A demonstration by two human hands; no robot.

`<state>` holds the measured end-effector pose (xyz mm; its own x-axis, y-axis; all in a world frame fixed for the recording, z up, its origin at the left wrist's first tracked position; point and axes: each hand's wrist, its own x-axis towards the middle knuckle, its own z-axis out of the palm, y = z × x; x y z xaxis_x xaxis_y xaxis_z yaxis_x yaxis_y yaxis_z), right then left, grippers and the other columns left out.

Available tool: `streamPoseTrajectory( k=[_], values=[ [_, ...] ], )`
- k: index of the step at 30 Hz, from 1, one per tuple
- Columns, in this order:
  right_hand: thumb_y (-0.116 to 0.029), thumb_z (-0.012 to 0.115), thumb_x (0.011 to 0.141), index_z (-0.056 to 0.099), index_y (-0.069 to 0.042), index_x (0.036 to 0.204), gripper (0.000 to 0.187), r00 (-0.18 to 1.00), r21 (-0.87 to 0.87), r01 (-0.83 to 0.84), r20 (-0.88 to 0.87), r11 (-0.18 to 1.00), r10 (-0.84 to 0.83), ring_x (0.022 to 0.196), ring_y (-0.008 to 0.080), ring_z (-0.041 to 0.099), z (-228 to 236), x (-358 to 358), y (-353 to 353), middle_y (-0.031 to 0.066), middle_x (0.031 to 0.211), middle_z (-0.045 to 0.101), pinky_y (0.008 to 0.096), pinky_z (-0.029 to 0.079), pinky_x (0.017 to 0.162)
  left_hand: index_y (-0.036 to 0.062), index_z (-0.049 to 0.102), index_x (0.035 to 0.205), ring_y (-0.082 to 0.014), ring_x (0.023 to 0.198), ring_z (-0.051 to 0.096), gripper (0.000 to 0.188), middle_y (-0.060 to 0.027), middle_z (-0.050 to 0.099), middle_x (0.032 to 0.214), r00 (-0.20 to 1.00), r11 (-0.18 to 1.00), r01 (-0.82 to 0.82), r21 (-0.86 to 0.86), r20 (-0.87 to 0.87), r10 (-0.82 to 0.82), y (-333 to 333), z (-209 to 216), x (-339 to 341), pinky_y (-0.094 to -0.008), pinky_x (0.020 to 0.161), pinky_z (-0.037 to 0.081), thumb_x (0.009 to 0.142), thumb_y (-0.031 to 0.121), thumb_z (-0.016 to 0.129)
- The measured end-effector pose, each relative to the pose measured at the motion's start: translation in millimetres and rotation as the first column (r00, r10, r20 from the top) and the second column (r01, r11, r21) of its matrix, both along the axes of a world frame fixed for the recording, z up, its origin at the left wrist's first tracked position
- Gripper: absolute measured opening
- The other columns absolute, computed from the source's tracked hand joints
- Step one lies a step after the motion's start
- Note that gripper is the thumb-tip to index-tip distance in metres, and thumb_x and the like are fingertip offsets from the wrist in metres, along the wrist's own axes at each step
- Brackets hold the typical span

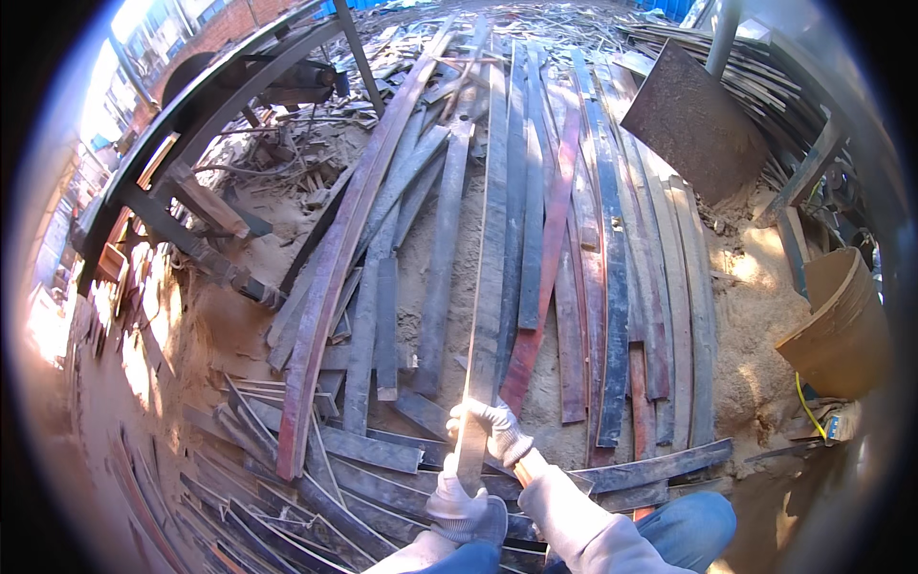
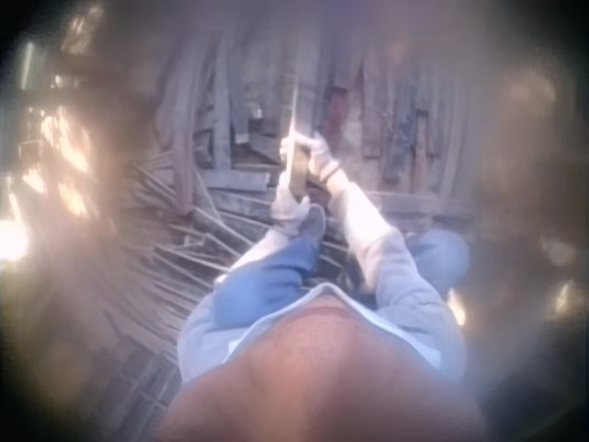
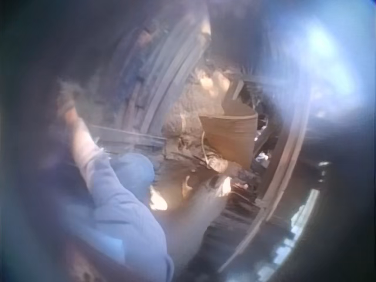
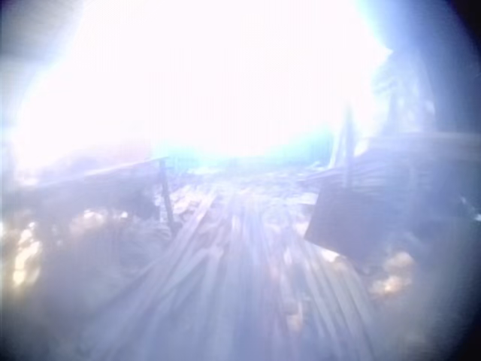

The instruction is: The person sorts and stacks wooden planks in a cluttered workshop. They pick up planks from a pile, place them on a workbench, and arrange them into neat stacks. The person also moves between the workbench and the floor to gather more planks.

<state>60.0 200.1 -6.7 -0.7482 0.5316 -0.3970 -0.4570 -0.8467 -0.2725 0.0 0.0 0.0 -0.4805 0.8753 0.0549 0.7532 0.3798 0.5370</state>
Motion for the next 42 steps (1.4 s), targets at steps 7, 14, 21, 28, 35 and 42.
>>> streamPoseTrajectory(
  k=[7,14,21,28,35,42],
  values=[
    [-0.019,0.079,0.099,0.062,-0.004,0.130,0.039,0.982,0.191,-0.059,0.189,0.980,0.023,0.104,0.0319,0.077,19,-27,28,0.0176,0.116,0.074,0.0491,0.065,0.094,0.0030,0.038,0.162,-0.0490,0.104,0.073,0.099,-0.0280,0.069,0.129,0.970,0.980,-0.162,-0.120,0.163,0.180,42,15,-16,-0.0532,0.093,0.060,0.078,0.025,0.086],
    [-0.055,0.079,0.090,0.047,-0.002,0.156,0.090,0.216,0.594,-0.603,0.765,0.533,-0.607,0.133,0.0424,0.063,19,-39,118,0.0266,0.145,0.064,0.0480,0.050,0.111,0.0054,0.059,0.145,-0.0364,0.108,0.077,0.072,-0.0215,0.078,0.116,0.957,0.981,-0.191,0.028,0.229,0.180,203,3,-115,-0.0466,0.096,0.059,0.080,0.026,0.084],
    [-0.061,0.084,0.083,0.034,0.010,0.158,0.114,-0.196,0.281,-0.735,0.784,0.618,-0.589,0.123,0.0451,0.067,-23,29,163,0.0339,0.138,0.061,0.0511,0.054,0.106,0.0052,0.063,0.136,-0.0409,0.107,0.076,0.075,-0.0232,0.078,0.115,0.968,0.975,-0.156,-0.160,0.169,0.183,221,-37,-169,-0.0471,0.097,0.059,0.071,0.033,0.086],
    [-0.042,0.084,0.085,0.035,0.014,0.158,0.104,-0.247,0.069,-0.867,0.801,0.493,-0.546,0.117,0.0418,0.071,-45,4,238,0.0363,0.140,0.061,0.0496,0.058,0.099,-0.0019,0.064,0.131,-0.0379,0.106,0.075,0.081,-0.0222,0.077,0.117,0.842,0.974,0.002,-0.228,0.526,0.121,209,-70,-191,-0.0468,0.095,0.060,0.067,0.033,0.099],
    [-0.029,0.072,0.096,0.068,0.002,0.103,0.031,0.836,0.036,0.099,0.539,0.994,-0.102,0.085,0.0354,0.076,-52,73,232,0.0251,0.095,0.076,0.0462,0.062,0.076,-0.0015,0.047,0.154,-0.0416,0.139,0.050,0.105,-0.0266,0.053,0.147,0.987,0.984,-0.158,-0.084,-0.040,0.155,194,-19,-149,-0.0504,0.121,0.039,0.072,0.041,0.097],
    [-0.040,0.069,0.101,0.058,-0.001,0.106,0.041,0.314,0.712,-0.457,0.690,0.533,-0.652,0.081,0.0475,0.071,14,7,78,0.0291,0.091,0.071,0.0580,0.055,0.072,-0.0067,0.035,0.162,-0.0337,0.140,0.057,0.106,-0.0275,0.053,0.156,0.544,0.998,0.031,-0.048,0.839,0.023,275,34,-92,-0.0426,0.118,0.045,0.090,0.050,0.087]
  ],
)
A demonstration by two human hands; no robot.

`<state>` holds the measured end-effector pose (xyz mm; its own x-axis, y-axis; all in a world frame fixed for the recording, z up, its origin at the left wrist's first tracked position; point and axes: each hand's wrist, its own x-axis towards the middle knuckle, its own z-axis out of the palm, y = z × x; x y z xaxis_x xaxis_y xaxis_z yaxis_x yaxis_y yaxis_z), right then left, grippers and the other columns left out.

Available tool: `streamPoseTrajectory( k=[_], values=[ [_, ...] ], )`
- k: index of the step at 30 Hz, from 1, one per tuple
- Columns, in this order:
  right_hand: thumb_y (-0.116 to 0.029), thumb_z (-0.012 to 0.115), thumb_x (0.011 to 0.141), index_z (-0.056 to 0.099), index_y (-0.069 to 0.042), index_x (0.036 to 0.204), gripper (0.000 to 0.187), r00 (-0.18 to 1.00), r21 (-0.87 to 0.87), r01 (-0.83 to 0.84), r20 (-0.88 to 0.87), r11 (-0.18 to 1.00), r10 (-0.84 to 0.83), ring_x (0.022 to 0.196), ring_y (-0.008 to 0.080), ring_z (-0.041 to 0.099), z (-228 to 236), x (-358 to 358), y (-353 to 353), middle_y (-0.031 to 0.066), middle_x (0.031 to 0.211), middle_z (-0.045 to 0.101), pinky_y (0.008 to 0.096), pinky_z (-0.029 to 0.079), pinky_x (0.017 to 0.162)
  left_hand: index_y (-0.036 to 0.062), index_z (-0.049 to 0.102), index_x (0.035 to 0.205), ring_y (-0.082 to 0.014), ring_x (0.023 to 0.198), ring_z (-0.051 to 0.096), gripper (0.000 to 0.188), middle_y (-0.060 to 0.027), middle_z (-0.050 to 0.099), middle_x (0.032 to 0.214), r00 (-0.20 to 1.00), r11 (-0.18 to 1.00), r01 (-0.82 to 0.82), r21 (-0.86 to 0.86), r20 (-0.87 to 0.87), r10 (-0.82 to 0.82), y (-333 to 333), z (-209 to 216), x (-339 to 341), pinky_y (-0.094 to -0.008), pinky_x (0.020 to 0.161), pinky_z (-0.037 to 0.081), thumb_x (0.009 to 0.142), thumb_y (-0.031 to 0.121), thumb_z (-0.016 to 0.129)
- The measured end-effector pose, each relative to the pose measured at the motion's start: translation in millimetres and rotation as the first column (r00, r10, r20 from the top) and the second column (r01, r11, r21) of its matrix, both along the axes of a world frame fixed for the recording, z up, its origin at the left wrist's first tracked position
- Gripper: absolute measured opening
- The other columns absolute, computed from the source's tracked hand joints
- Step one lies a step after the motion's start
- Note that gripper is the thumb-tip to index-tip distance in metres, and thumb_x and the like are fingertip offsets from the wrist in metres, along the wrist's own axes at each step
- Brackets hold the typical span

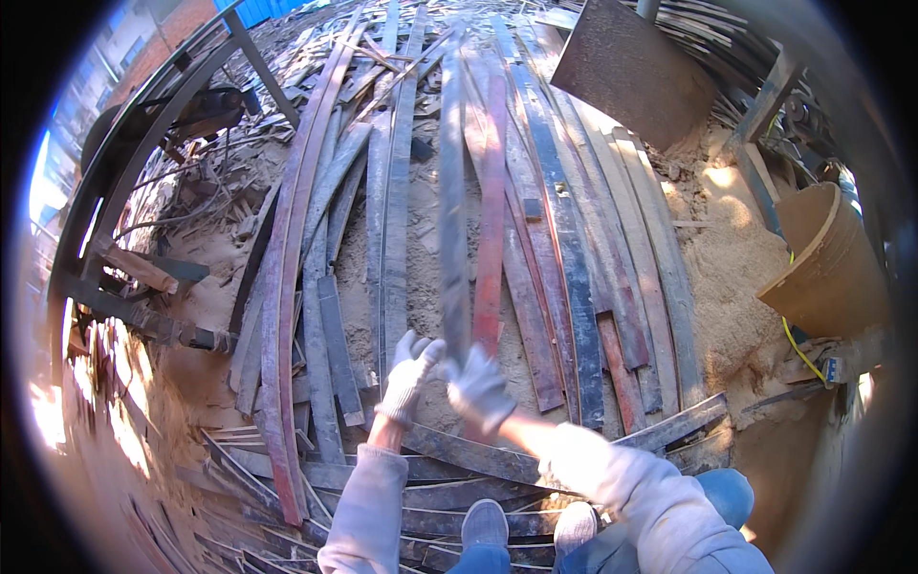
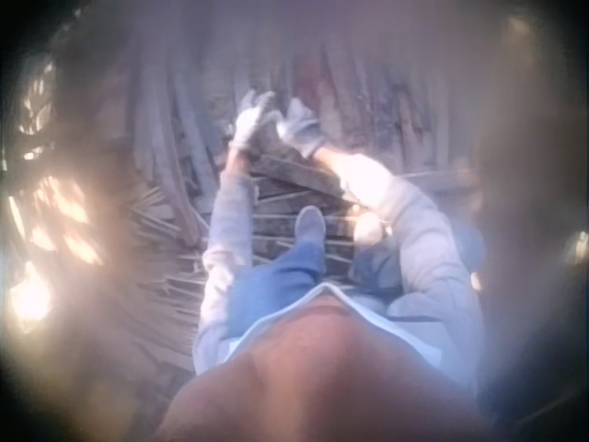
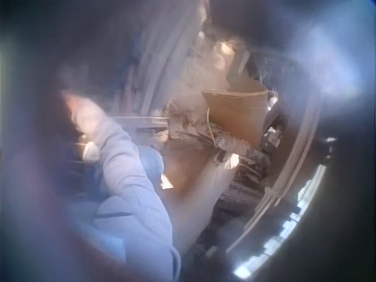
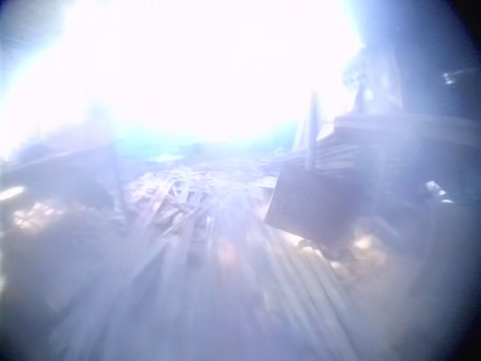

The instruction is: The person sorts and stacks wooden planks in a cluttered workshop. They pick up planks from a pile, place them on a workbench, and arrange them into neat stacks. The person also moves between the workbench and the floor to gather more planks.

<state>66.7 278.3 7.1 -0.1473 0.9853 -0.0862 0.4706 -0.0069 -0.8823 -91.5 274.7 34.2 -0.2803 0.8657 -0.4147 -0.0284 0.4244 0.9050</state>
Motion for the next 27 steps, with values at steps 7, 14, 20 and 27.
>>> streamPoseTrajectory(
  k=[7,14,20,27],
  values=[
    [-0.056,0.074,0.094,0.066,-0.004,0.117,0.057,0.966,-0.295,-0.161,0.148,0.942,0.212,0.109,0.0396,0.070,-18,32,14,0.0218,0.118,0.072,0.0515,0.054,0.089,0.0009,0.072,0.103,-0.0165,0.078,0.069,0.033,-0.0062,0.075,0.088,0.900,0.984,-0.104,-0.148,-0.435,0.030,-37,15,-32,-0.0356,0.072,0.056,0.078,0.018,0.085],
    [-0.055,0.085,0.078,0.018,0.006,0.168,0.128,0.883,-0.339,0.145,0.469,0.929,0.033,0.134,0.0468,0.063,-76,2,97,0.0361,0.151,0.056,0.0507,0.053,0.109,-0.0025,0.069,0.114,-0.0214,0.089,0.071,0.043,-0.0118,0.075,0.098,0.885,0.991,-0.116,-0.068,-0.460,0.072,-121,-1,-39,-0.0382,0.083,0.056,0.078,0.016,0.084],
    [-0.037,0.079,0.074,0.029,0.002,0.164,0.110,0.931,0.076,0.268,0.234,0.960,-0.278,0.102,0.0498,0.074,-88,-3,80,0.0328,0.118,0.073,0.0568,0.058,0.092,-0.0028,0.066,0.119,-0.0176,0.082,0.067,0.046,-0.0073,0.072,0.091,0.884,0.979,-0.201,0.019,-0.428,0.190,-149,26,-63,-0.0362,0.078,0.056,0.078,0.014,0.080],
    [-0.036,0.080,0.075,0.032,0.002,0.164,0.108,0.995,-0.004,0.091,-0.027,0.996,-0.091,0.110,0.0450,0.073,-52,-61,84,0.0312,0.124,0.072,0.0530,0.057,0.096,-0.0016,0.068,0.112,-0.0146,0.080,0.063,0.040,-0.0046,0.069,0.090,0.861,0.960,-0.274,-0.055,-0.458,0.219,-152,38,-70,-0.0338,0.076,0.053,0.077,0.013,0.079]
  ],
)
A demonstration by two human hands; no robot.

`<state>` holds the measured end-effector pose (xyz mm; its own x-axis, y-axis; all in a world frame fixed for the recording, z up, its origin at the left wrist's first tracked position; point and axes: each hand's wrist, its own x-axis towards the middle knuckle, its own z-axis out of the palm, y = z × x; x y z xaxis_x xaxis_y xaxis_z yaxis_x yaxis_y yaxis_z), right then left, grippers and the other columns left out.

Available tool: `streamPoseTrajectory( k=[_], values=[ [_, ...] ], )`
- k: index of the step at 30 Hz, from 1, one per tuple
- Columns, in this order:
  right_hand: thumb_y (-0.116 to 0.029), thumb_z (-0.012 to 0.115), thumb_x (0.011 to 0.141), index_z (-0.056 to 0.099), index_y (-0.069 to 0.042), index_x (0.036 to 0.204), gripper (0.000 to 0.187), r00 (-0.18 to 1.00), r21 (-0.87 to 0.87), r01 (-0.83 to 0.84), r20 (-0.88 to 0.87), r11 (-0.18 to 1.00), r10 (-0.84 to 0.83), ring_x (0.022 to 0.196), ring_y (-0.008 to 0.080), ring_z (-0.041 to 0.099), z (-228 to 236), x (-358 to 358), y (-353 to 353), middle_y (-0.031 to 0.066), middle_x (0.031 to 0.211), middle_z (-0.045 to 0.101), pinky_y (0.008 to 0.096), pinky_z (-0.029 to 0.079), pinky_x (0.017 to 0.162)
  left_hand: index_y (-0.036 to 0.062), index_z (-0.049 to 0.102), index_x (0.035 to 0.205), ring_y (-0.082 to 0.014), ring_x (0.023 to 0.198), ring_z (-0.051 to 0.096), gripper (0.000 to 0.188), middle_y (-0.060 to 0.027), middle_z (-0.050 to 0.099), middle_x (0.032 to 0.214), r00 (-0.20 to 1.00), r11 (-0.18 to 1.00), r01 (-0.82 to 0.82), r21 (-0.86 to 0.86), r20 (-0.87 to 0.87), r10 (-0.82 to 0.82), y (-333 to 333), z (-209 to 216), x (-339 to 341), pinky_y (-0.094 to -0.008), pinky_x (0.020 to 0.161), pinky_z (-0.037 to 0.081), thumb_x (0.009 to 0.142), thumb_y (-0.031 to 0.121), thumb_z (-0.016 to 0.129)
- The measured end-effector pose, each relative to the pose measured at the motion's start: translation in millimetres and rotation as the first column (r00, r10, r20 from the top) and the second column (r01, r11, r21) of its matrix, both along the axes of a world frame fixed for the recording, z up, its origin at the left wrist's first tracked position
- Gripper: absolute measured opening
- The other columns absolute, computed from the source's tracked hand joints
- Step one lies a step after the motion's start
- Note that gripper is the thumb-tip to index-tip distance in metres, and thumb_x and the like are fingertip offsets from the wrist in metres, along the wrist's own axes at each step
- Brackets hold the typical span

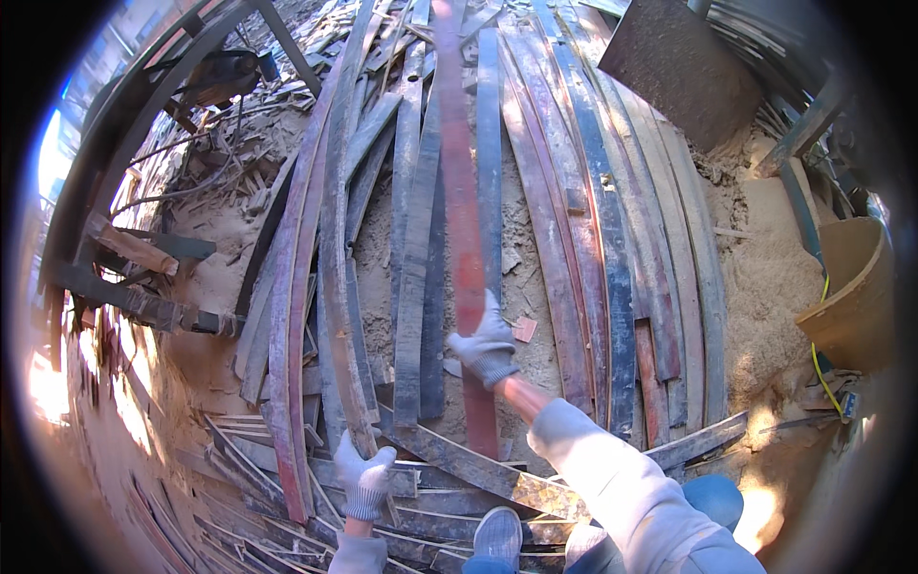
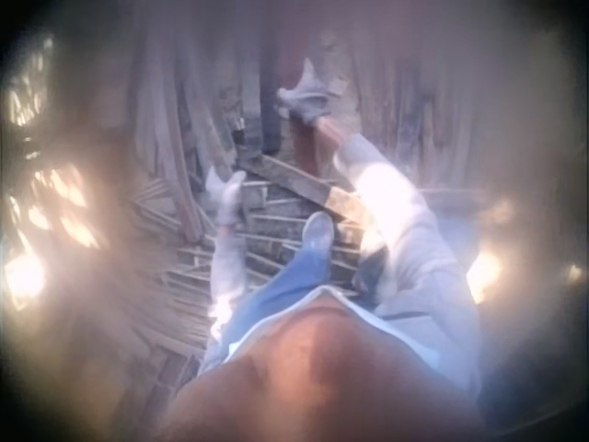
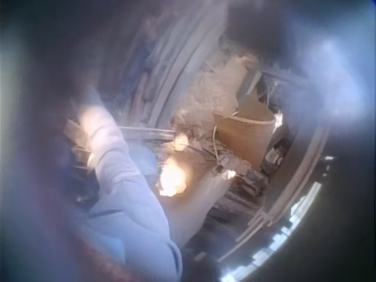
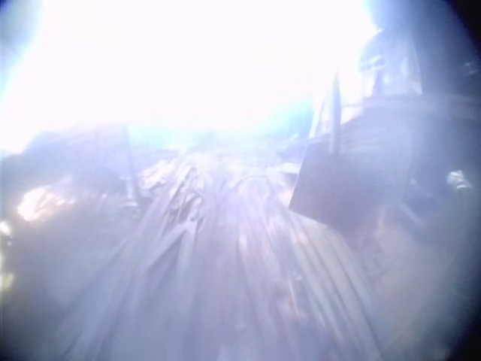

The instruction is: The person sorts and stacks wooden planks in a cluttered workshop. They pick up planks from a pile, place them on a workbench, and arrange them into neat stacks. The person also moves between the workbench and the floor to gather more planks.

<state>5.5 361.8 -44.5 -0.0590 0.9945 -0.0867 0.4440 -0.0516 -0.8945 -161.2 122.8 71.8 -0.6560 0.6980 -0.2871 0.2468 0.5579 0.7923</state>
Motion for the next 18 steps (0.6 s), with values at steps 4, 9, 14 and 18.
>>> streamPoseTrajectory(
  k=[4,9,14,18],
  values=[
    [-0.035,0.080,0.075,0.033,0.004,0.162,0.107,0.975,-0.107,-0.091,0.191,0.990,0.111,0.108,0.0489,0.072,-9,-28,22,0.0335,0.118,0.072,0.0511,0.059,0.097,-0.0008,0.068,0.119,-0.0164,0.086,0.066,0.045,-0.0054,0.070,0.096,0.993,0.995,0.094,-0.023,-0.064,-0.095,-18,6,-9,-0.0350,0.082,0.055,0.077,0.011,0.081],
    [-0.038,0.084,0.078,0.052,0.002,0.144,0.083,0.995,0.067,0.058,0.078,0.996,-0.063,0.116,0.0440,0.070,-42,-38,-5,0.0270,0.125,0.072,0.0489,0.057,0.100,-0.0033,0.066,0.127,-0.0216,0.095,0.072,0.051,-0.0124,0.076,0.107,0.999,1.000,0.021,-0.023,-0.034,-0.022,-58,-7,-11,-0.0381,0.089,0.057,0.081,0.013,0.080],
    [-0.050,0.092,0.072,0.057,0.005,0.130,0.086,0.928,-0.290,0.029,0.363,0.957,0.082,0.109,0.0409,0.073,-34,-21,-47,0.0254,0.117,0.074,0.0489,0.058,0.094,-0.0015,0.069,0.122,-0.0186,0.090,0.072,0.045,-0.0114,0.076,0.100,0.992,0.990,0.048,-0.129,0.123,-0.032,-60,-25,5,-0.0350,0.086,0.056,0.082,0.015,0.080],
    [-0.047,0.087,0.073,0.057,0.006,0.121,0.078,0.939,-0.188,0.012,0.339,0.982,0.054,0.103,0.0448,0.074,-28,-10,-59,0.0297,0.108,0.073,0.0509,0.059,0.089,-0.0007,0.070,0.121,-0.0158,0.080,0.069,0.044,-0.0080,0.074,0.092,0.980,0.992,0.051,-0.113,0.197,-0.028,-54,-29,7,-0.0324,0.076,0.055,0.081,0.014,0.079]
  ],
)
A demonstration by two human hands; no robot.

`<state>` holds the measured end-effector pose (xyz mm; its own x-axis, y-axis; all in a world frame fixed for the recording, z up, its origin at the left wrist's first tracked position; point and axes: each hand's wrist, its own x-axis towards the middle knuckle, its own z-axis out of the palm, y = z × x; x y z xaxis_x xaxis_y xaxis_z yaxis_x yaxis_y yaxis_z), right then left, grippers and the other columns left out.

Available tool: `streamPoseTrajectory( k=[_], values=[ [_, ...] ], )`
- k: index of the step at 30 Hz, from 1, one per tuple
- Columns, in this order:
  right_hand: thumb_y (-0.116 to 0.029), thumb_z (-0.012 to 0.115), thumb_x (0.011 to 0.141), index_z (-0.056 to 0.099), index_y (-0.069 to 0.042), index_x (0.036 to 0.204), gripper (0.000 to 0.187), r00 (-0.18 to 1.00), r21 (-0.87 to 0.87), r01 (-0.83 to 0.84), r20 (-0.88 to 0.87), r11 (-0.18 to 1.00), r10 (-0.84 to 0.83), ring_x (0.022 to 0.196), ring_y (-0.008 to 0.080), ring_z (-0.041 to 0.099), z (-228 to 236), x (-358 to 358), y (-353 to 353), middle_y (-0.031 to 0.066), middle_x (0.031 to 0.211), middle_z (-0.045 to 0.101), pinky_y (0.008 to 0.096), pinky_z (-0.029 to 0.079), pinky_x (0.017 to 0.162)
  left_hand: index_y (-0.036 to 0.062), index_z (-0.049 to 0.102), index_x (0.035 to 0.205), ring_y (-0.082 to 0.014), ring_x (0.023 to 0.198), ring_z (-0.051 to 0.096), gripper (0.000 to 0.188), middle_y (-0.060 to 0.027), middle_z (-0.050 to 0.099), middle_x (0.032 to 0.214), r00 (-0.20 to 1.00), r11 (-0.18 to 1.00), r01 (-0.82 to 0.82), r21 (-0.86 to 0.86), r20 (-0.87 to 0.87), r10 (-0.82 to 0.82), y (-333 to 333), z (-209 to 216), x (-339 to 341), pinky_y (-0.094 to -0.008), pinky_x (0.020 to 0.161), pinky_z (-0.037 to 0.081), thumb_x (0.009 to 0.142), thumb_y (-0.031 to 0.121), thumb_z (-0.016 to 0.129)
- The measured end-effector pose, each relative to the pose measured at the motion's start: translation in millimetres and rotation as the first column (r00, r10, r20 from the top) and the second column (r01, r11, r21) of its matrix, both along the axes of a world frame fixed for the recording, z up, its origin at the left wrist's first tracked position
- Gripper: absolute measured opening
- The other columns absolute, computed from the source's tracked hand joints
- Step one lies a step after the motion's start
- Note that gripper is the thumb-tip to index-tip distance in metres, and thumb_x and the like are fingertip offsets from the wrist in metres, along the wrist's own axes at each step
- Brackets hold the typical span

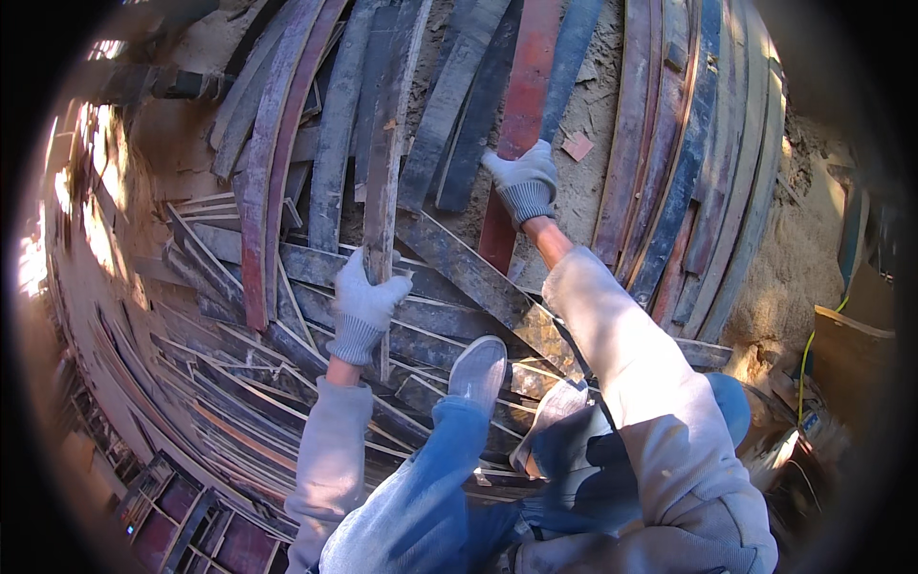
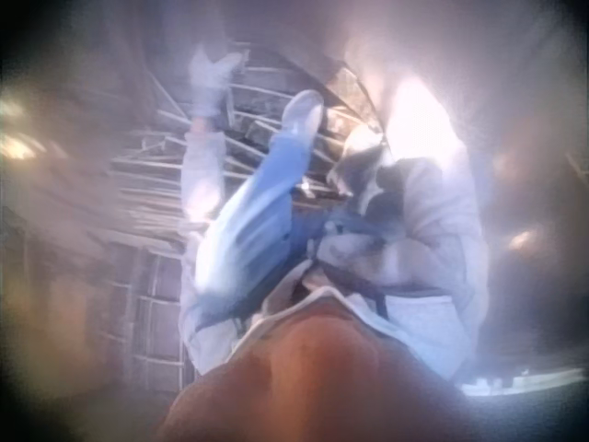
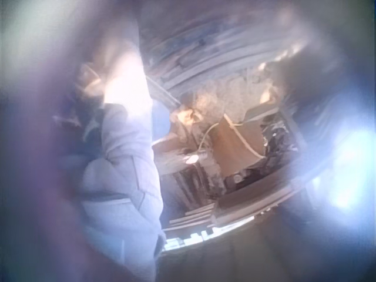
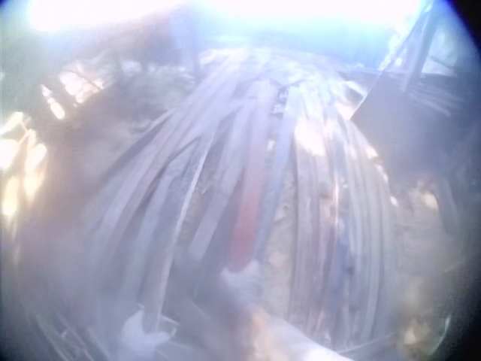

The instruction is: The person sorts and stacks wooden planks in a cluttered workshop. They pick up planks from a pile, place them on a workbench, and arrange them into neat stacks. The person also moves between the workbench and the floor to gather more planks.

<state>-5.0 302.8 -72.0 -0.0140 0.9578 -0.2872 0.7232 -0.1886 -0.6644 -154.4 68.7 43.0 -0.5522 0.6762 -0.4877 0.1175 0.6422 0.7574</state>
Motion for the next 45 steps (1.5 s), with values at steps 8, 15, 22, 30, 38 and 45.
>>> streamPoseTrajectory(
  k=[8,15,22,30,38,45],
  values=[
    [-0.054,0.092,0.074,0.069,0.003,0.099,0.067,0.991,0.612,-0.087,0.130,0.786,0.008,0.074,0.0326,0.074,151,9,68,0.0175,0.086,0.076,0.0428,0.060,0.074,-0.0038,0.059,0.143,-0.0150,0.066,0.068,0.060,-0.0087,0.074,0.093,0.935,0.999,-0.027,0.047,0.354,0.009,-13,-10,0,-0.0287,0.057,0.053,0.086,0.009,0.074],
    [-0.025,0.085,0.084,0.073,-0.001,0.121,0.046,0.723,0.623,-0.095,-0.493,0.777,0.483,0.090,0.0197,0.072,242,25,154,0.0088,0.102,0.077,0.0400,0.059,0.080,-0.0055,0.059,0.145,-0.0380,0.122,0.072,0.050,-0.0238,0.072,0.132,0.275,0.970,-0.191,0.152,0.957,-0.095,38,15,52,-0.0535,0.103,0.061,0.097,0.008,0.068],
    [-0.032,0.092,0.076,0.063,0.006,0.129,0.071,0.846,0.173,-0.048,-0.517,0.984,0.132,0.113,0.0339,0.072,139,27,59,0.0239,0.120,0.074,0.0420,0.055,0.099,-0.0009,0.061,0.143,-0.0333,0.112,0.075,0.054,-0.0220,0.073,0.132,0.138,0.992,-0.107,0.071,0.989,-0.056,26,20,105,-0.0476,0.099,0.062,0.106,0.038,0.065],
    [-0.027,0.086,0.076,0.064,0.004,0.130,0.066,0.873,-0.022,-0.119,-0.479,0.993,0.094,0.109,0.0316,0.072,106,41,60,0.0195,0.120,0.076,0.0410,0.056,0.097,0.0022,0.063,0.138,-0.0269,0.101,0.075,0.047,-0.0161,0.074,0.118,0.371,0.990,-0.065,0.127,0.924,-0.094,27,8,123,-0.0425,0.092,0.063,0.107,0.037,0.066],
    [-0.031,0.091,0.072,0.068,0.003,0.120,0.063,0.972,0.217,-0.050,-0.212,0.975,0.097,0.099,0.0314,0.075,125,81,79,0.0187,0.108,0.078,0.0426,0.059,0.088,0.0078,0.061,0.142,-0.0189,0.068,0.066,0.053,-0.0045,0.067,0.086,0.392,0.981,-0.194,0.017,0.918,0.062,8,-19,98,-0.0420,0.064,0.062,0.110,0.049,0.061],
    [-0.038,0.081,0.077,0.064,0.002,0.121,0.062,0.971,0.372,-0.162,0.227,0.914,0.080,0.096,0.0458,0.076,124,151,90,0.0288,0.099,0.076,0.0516,0.061,0.085,0.0068,0.061,0.125,-0.0154,0.067,0.068,0.039,-0.0051,0.071,0.091,0.894,0.997,-0.045,0.061,0.448,0.013,-18,-79,43,-0.0326,0.055,0.058,0.110,0.043,0.064]
  ],
)
